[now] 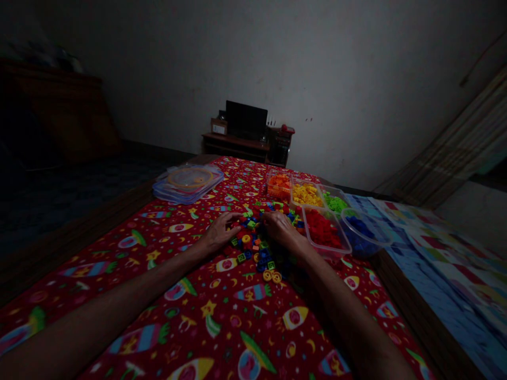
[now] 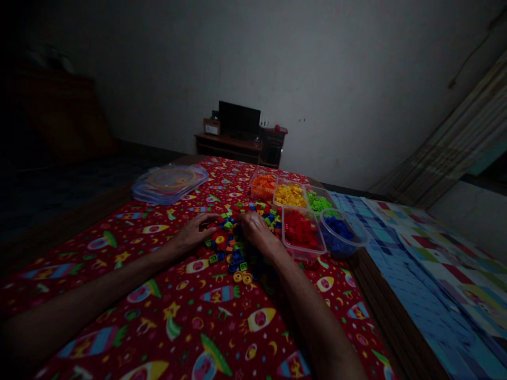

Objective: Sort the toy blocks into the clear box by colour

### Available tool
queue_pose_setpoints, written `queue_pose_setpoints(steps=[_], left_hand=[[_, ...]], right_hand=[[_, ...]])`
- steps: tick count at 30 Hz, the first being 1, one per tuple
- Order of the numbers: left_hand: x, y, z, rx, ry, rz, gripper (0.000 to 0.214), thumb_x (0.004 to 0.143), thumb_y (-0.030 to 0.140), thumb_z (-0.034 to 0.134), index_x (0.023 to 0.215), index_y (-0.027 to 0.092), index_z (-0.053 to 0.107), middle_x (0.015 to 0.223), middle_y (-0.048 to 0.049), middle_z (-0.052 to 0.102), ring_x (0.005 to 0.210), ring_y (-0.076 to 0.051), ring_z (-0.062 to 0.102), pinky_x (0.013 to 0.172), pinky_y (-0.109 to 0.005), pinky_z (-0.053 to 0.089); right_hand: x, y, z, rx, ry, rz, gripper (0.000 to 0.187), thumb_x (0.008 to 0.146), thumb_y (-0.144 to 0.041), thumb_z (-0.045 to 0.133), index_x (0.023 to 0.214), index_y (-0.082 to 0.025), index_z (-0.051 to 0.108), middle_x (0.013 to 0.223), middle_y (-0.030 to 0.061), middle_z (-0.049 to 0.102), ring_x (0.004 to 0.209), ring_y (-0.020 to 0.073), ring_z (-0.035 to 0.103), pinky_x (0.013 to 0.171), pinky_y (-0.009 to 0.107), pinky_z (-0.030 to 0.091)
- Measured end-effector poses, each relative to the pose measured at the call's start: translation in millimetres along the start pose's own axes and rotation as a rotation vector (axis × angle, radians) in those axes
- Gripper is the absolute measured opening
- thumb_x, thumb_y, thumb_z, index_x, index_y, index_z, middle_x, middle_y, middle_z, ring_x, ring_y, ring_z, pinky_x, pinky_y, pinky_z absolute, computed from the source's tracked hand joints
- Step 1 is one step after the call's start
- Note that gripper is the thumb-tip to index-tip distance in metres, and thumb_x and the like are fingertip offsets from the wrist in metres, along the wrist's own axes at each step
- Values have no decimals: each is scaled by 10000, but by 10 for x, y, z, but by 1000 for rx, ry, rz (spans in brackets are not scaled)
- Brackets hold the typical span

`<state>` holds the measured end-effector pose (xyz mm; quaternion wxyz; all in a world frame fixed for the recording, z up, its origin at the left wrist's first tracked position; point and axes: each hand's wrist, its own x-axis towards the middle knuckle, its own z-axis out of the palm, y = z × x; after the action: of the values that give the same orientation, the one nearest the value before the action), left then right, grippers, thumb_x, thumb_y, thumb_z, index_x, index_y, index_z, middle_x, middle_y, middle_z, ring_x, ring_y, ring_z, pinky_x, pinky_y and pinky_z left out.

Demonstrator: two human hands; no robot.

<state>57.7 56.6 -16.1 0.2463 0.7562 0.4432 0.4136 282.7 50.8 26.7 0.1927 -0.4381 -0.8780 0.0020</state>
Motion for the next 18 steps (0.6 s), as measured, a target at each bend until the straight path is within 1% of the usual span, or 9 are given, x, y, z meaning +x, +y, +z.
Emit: queue_pose_setpoints(steps=[2,4,6,9,12,15,18], left_hand=[[-4,3,-3,13,-2,0,399,751,402,569,1078,182,628,1081,-100,633,1002,-260,627,882,-435,522],[-5,8,-6,15,-2,-1,396,755,400,565,1078,179,630,1073,-101,635,996,-258,629,872,-427,527],[-5,15,-8,10,-3,-2,396,754,398,563,1075,176,633,1062,-102,637,981,-257,634,857,-419,533],[-8,30,-12,16,-2,-1,395,750,401,566,1071,183,637,1056,-96,640,979,-256,633,861,-415,530],[-12,41,-17,20,-4,-5,403,752,408,560,1076,181,635,1063,-98,637,990,-257,630,865,-412,528],[-12,38,-18,23,-10,-8,420,754,416,552,1085,169,629,1071,-107,633,986,-256,630,853,-407,531],[-9,31,-17,24,-11,-2,406,754,410,555,1080,180,628,1064,-96,637,983,-250,628,846,-402,532]], right_hand=[[10,-20,-61,43,-13,47,204,789,-53,463,822,-130,649,710,41,606,635,130,466,606,229,325],[20,-43,-120,90,-19,73,165,747,-48,497,783,-130,636,699,28,598,627,121,463,594,221,312],[22,-60,-161,138,-31,90,167,708,-32,508,766,-132,627,693,20,596,631,120,475,592,215,314],[16,-62,-170,162,-34,107,239,671,-12,496,823,-139,631,708,15,608,652,130,501,583,214,315],[26,-43,-133,181,7,122,300,669,-25,500,907,-151,633,735,10,626,678,142,530,573,212,322],[53,-25,-106,276,41,144,308,675,-34,514,922,-166,644,788,9,659,722,144,578,607,204,372],[67,-28,-129,370,33,180,280,687,-33,531,898,-163,660,805,13,681,729,137,608,645,204,409]])
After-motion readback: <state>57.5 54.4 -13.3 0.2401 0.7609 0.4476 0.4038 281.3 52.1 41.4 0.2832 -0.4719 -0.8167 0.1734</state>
